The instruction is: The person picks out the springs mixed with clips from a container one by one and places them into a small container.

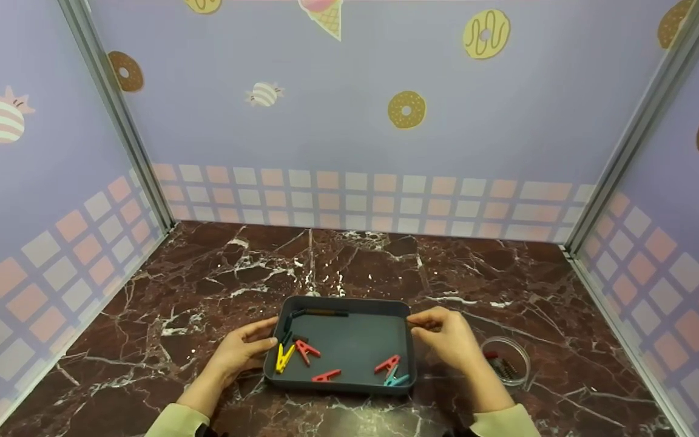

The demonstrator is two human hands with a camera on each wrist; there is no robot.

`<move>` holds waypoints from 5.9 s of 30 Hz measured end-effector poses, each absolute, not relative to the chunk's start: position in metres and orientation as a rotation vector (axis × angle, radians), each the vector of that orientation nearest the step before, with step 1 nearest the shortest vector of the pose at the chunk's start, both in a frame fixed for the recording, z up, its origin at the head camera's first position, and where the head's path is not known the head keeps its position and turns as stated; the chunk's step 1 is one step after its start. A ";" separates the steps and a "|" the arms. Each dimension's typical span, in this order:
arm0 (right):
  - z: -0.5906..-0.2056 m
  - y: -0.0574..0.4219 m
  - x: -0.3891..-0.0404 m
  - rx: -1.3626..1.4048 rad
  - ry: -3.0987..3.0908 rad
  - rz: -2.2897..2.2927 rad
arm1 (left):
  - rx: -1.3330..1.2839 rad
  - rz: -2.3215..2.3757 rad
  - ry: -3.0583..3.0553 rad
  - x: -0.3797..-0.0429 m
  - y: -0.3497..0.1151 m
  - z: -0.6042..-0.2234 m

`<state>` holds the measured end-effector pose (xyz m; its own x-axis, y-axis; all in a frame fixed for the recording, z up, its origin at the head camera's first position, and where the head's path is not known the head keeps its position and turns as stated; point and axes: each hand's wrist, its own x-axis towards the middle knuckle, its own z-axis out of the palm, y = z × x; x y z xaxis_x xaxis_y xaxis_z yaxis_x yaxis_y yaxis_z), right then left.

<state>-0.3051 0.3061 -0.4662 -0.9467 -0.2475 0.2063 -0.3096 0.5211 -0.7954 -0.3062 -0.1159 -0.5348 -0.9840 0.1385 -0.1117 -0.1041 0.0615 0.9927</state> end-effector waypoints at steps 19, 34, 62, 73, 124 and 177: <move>-0.454 0.364 -0.279 0.192 -2.730 1.283 | 0.053 2.052 2.127 -0.306 -0.116 -0.535; -0.462 0.405 -0.265 0.017 -2.784 1.264 | 0.039 2.019 2.181 -0.305 -0.116 -0.533; -0.477 0.421 -0.267 0.086 -2.989 0.836 | 0.045 2.005 2.180 -0.305 -0.117 -0.532; -0.476 0.422 -0.266 0.095 -2.967 0.867 | 0.026 1.988 2.196 -0.306 -0.117 -0.534; -0.461 0.320 -0.293 0.369 -2.660 1.195 | 0.048 2.022 2.172 -0.304 -0.116 -0.532; -0.471 0.191 -0.398 0.884 -2.997 1.038 | 0.064 2.043 2.139 -0.304 -0.116 -0.534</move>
